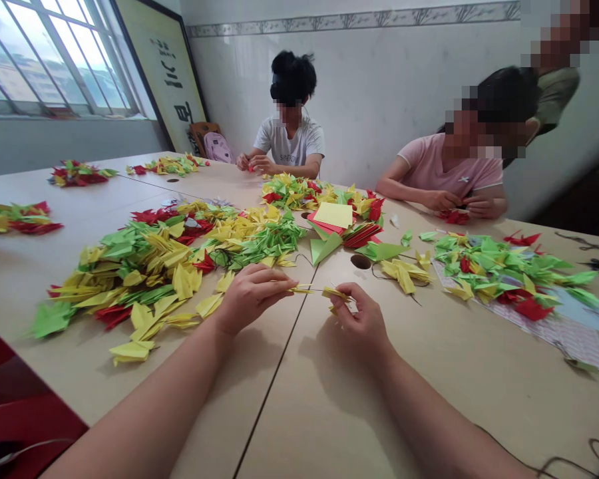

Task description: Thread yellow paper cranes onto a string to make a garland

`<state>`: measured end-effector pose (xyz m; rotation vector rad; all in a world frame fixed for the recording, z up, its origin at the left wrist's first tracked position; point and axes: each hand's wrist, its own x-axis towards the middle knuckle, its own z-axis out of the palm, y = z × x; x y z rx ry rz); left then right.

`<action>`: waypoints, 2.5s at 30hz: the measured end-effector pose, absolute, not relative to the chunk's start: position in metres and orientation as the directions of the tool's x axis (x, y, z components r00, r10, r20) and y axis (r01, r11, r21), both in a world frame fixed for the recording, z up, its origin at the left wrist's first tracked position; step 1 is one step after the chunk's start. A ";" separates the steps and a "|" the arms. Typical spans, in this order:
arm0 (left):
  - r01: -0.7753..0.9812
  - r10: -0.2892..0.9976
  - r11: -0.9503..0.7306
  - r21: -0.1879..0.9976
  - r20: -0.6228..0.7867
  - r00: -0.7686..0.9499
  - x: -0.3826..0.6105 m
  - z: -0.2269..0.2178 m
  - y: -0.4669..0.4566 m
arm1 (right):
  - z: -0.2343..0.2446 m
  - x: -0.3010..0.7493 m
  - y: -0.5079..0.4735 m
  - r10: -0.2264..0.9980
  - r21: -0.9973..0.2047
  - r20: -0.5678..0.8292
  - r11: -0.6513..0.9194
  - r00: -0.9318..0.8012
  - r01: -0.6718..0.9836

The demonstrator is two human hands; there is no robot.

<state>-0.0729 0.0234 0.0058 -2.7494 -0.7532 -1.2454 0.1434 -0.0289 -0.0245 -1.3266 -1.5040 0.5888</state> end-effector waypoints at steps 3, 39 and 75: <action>0.407 0.467 -0.871 0.275 0.721 0.512 -0.069 0.002 0.022 | -0.023 0.143 -0.028 0.923 -0.831 0.378 0.303 0.074 0.466; 0.568 0.786 -0.497 0.656 0.064 0.615 -0.046 0.002 0.012 | -0.020 0.138 -0.028 0.879 -0.721 0.364 0.475 -0.307 0.504; 0.617 0.799 -0.425 0.662 -0.045 0.599 -0.063 0.007 0.021 | -0.022 0.145 -0.023 0.916 -0.748 0.287 0.397 -0.281 0.532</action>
